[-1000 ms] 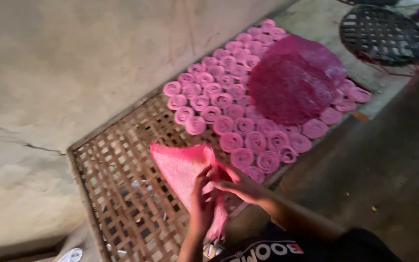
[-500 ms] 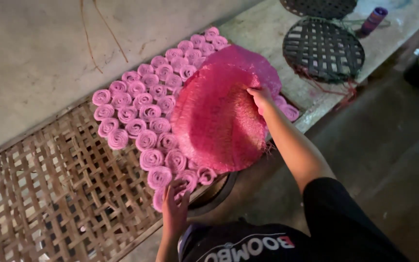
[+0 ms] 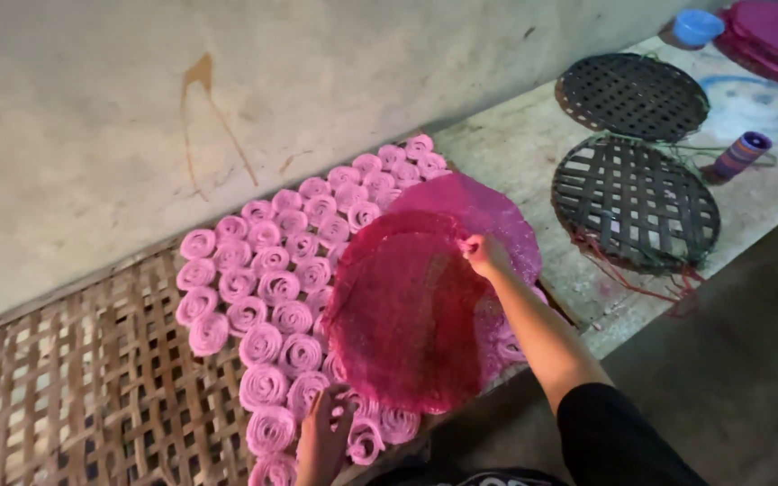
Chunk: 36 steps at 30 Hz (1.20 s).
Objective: The person places pink rolled paper flowers onto a pink circular base on a woven mat, arranging them in a pattern. The person then moves the assembled base to a table and places it into a black woven basket.
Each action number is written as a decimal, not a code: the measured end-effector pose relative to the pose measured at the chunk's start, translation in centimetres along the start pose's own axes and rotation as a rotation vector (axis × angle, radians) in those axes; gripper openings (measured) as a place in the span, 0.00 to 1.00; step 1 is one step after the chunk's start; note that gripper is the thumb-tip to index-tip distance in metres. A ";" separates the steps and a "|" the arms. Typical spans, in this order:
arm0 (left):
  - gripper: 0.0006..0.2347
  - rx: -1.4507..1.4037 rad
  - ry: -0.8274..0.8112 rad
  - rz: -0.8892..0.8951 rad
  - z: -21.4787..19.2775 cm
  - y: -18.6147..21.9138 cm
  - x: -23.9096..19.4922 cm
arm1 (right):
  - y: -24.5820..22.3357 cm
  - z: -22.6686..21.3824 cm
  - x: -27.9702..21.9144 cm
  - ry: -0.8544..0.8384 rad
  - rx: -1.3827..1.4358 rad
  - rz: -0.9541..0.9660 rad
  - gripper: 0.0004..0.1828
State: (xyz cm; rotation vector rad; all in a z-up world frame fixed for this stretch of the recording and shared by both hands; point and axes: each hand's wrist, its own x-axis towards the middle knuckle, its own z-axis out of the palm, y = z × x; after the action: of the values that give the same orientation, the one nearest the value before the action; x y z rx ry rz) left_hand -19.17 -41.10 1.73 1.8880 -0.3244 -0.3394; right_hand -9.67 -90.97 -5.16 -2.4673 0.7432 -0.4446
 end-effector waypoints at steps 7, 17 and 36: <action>0.13 0.040 0.035 0.189 0.7 -0.6 6.1 | 4.8 -2.3 6.6 0.339 0.293 -0.127 0.12; 0.13 0.129 0.181 -0.002 3.9 -7.2 9.2 | 12.4 -7.0 6.8 -0.401 -0.160 0.394 0.46; 0.12 -0.056 0.137 -0.020 39.3 14.6 3.2 | 20.1 -6.4 4.6 -0.593 0.451 0.233 0.30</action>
State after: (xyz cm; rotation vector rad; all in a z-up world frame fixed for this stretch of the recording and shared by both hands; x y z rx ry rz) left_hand -32.22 -81.04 2.52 1.8497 -0.2024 -0.2287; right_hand -17.10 -110.46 -10.60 -1.9065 0.5843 0.1922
